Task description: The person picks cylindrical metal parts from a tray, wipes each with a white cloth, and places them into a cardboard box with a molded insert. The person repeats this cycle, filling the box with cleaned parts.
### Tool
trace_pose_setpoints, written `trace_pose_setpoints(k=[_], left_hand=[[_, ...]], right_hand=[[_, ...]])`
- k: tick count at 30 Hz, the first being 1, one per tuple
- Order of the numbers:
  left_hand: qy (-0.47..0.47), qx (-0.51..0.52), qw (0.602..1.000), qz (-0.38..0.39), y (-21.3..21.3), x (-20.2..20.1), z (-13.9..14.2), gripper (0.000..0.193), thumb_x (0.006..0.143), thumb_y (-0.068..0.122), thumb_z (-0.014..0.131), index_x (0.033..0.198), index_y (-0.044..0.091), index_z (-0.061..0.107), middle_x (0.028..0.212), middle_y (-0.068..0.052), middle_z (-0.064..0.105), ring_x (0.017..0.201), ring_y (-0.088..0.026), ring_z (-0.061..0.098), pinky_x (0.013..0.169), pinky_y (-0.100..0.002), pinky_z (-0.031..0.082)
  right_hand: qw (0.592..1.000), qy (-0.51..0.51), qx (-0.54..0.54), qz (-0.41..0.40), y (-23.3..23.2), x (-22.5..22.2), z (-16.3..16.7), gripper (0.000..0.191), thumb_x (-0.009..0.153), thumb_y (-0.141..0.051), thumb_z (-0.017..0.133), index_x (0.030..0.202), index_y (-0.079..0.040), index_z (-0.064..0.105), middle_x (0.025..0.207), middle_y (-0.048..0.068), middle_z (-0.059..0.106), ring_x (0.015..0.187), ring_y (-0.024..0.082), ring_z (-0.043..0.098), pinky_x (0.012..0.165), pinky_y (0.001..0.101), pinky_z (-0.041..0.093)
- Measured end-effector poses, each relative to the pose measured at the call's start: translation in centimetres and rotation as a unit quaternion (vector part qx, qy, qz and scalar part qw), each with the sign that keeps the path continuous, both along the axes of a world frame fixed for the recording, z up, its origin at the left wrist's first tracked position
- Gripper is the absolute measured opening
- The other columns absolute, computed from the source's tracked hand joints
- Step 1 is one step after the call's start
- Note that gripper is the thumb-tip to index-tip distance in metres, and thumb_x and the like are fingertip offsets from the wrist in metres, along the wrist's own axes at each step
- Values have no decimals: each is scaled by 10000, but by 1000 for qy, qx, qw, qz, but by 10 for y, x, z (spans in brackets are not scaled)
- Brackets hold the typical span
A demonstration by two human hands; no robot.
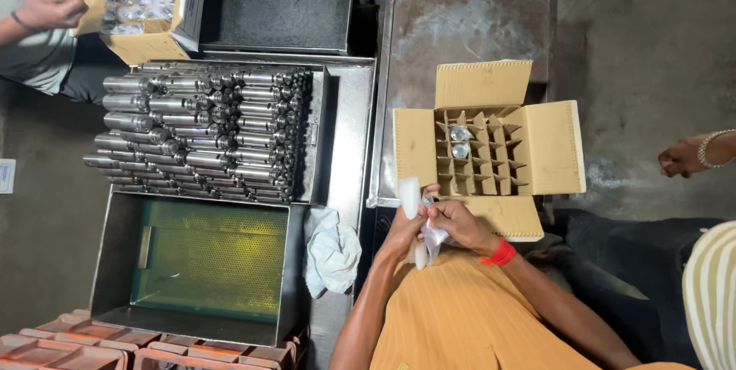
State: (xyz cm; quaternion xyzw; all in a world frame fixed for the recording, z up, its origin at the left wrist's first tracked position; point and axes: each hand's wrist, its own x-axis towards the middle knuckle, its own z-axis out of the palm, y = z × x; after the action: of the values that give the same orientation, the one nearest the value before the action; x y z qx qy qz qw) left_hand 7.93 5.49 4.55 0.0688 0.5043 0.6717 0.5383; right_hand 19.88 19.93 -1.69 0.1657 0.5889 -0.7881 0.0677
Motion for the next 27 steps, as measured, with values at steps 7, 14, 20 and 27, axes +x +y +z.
trace_pose_setpoints(k=[7, 14, 20, 27], left_hand=[[545, -176, 816, 84, -2, -18, -17, 343, 959, 65, 562, 1278, 87, 688, 834, -198, 732, 674, -309, 712, 578, -408, 526], [531, -292, 789, 96, -6, -32, -4, 229, 972, 60, 599, 1170, 46, 713, 841, -275, 699, 799, -432, 704, 658, -486, 523], [445, -250, 842, 175, 14, -33, 43, 313, 987, 98, 579, 1270, 68, 709, 929, -181, 763, 880, -218, 715, 762, -394, 548], [441, -210, 853, 184, 27, -14, 55, 298, 1035, 175, 586, 1276, 46, 704, 988, -141, 773, 891, -154, 671, 788, -366, 540]], right_hand=[[778, 15, 577, -246, 100, 45, 35, 164, 935, -109, 694, 1093, -66, 683, 1045, 109, 733, 923, 227, 723, 781, 362, 566], [784, -169, 495, -334, 205, 88, 18, 459, 946, -212, 746, 1311, -36, 530, 1054, 206, 719, 956, 358, 694, 803, 478, 520], [805, -123, 456, -360, 208, 89, -5, 344, 941, -185, 737, 1230, -20, 649, 1049, 190, 743, 949, 312, 733, 818, 415, 551], [813, -171, 392, -395, 194, 83, -12, 322, 924, -149, 719, 1215, -23, 660, 1034, 179, 759, 920, 279, 733, 803, 398, 543]])
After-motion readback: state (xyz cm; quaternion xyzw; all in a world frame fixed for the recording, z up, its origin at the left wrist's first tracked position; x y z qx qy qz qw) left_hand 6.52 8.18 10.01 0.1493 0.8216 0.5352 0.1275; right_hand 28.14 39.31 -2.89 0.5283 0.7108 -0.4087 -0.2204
